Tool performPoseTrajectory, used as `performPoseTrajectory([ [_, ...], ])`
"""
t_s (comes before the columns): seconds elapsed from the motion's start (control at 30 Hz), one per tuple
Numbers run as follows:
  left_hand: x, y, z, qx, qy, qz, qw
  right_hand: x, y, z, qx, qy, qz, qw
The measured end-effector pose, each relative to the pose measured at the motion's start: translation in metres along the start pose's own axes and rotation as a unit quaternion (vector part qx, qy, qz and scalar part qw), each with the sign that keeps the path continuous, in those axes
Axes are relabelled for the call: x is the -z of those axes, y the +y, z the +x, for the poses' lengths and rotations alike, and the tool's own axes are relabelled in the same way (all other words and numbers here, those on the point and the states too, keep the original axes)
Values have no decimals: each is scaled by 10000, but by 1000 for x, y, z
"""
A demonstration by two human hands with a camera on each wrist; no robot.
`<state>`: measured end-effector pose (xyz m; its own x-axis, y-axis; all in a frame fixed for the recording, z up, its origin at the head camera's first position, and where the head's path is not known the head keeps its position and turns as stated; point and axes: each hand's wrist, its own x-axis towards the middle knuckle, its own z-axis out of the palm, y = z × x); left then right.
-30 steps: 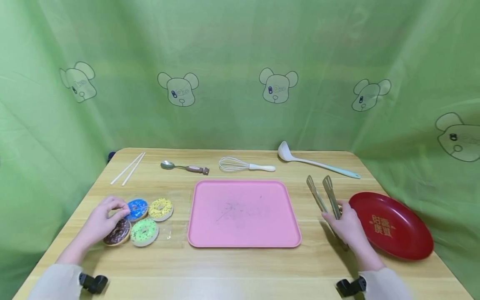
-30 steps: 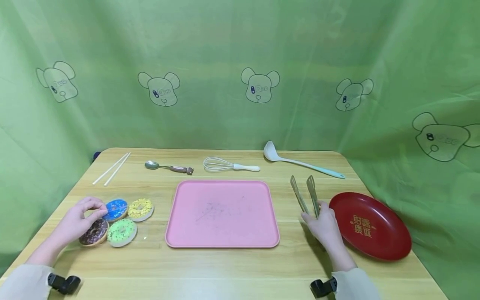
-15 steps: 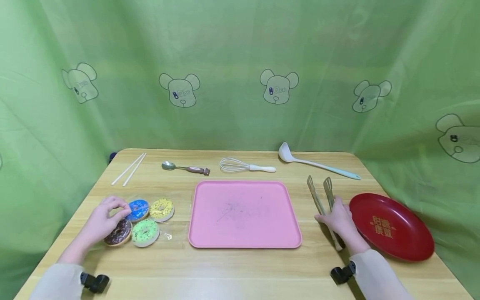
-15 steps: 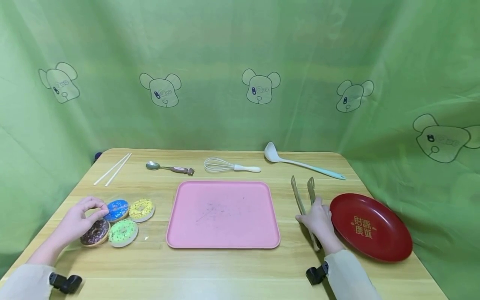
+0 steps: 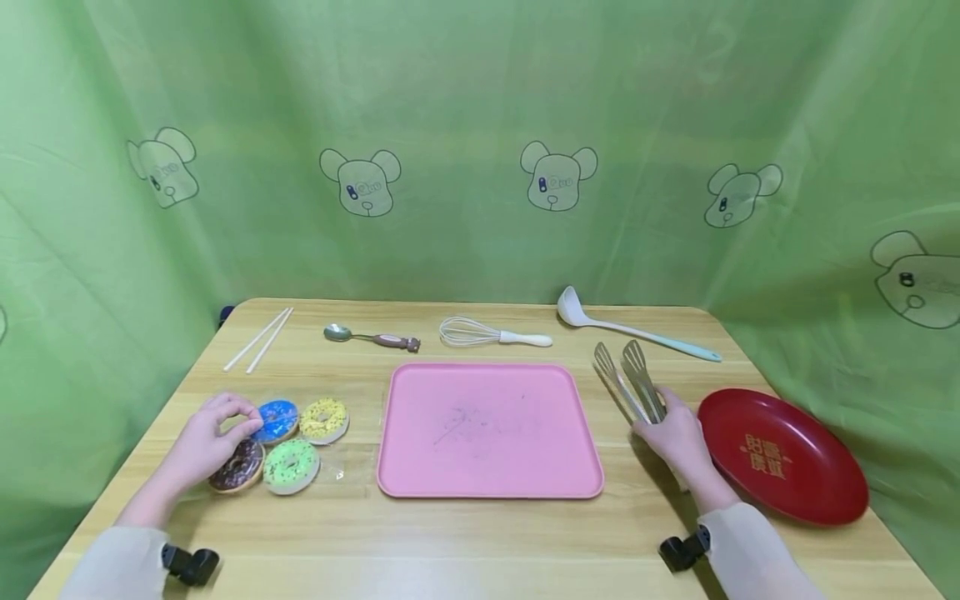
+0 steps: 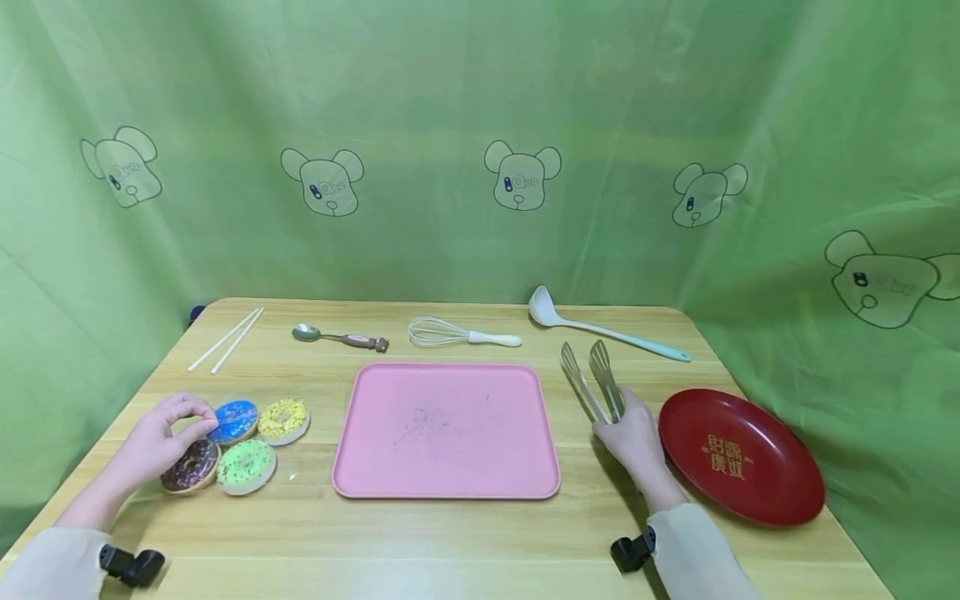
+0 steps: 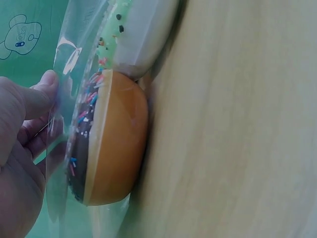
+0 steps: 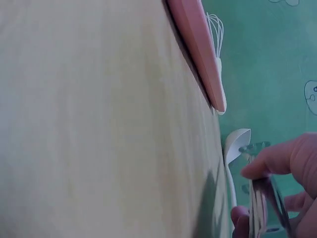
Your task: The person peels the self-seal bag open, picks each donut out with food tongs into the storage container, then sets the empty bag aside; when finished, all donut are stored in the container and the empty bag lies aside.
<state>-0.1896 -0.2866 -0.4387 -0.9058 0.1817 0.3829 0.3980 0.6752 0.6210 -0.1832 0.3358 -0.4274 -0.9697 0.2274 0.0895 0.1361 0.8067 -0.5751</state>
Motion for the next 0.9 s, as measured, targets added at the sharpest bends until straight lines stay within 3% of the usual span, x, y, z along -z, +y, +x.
performPoseTrajectory([
  [0.33,3,1,1,157,-21,-78,9998,5,-21,-7,659,-211,880,9937],
  [0.7,3,-2,0,111,44,-85,9999,2,-48,-15,1078,-683,1255,9838],
  [0.9,4,-2,1,173,29,-147,9997,-7,-60,-18,1402,-993,1538,9731],
])
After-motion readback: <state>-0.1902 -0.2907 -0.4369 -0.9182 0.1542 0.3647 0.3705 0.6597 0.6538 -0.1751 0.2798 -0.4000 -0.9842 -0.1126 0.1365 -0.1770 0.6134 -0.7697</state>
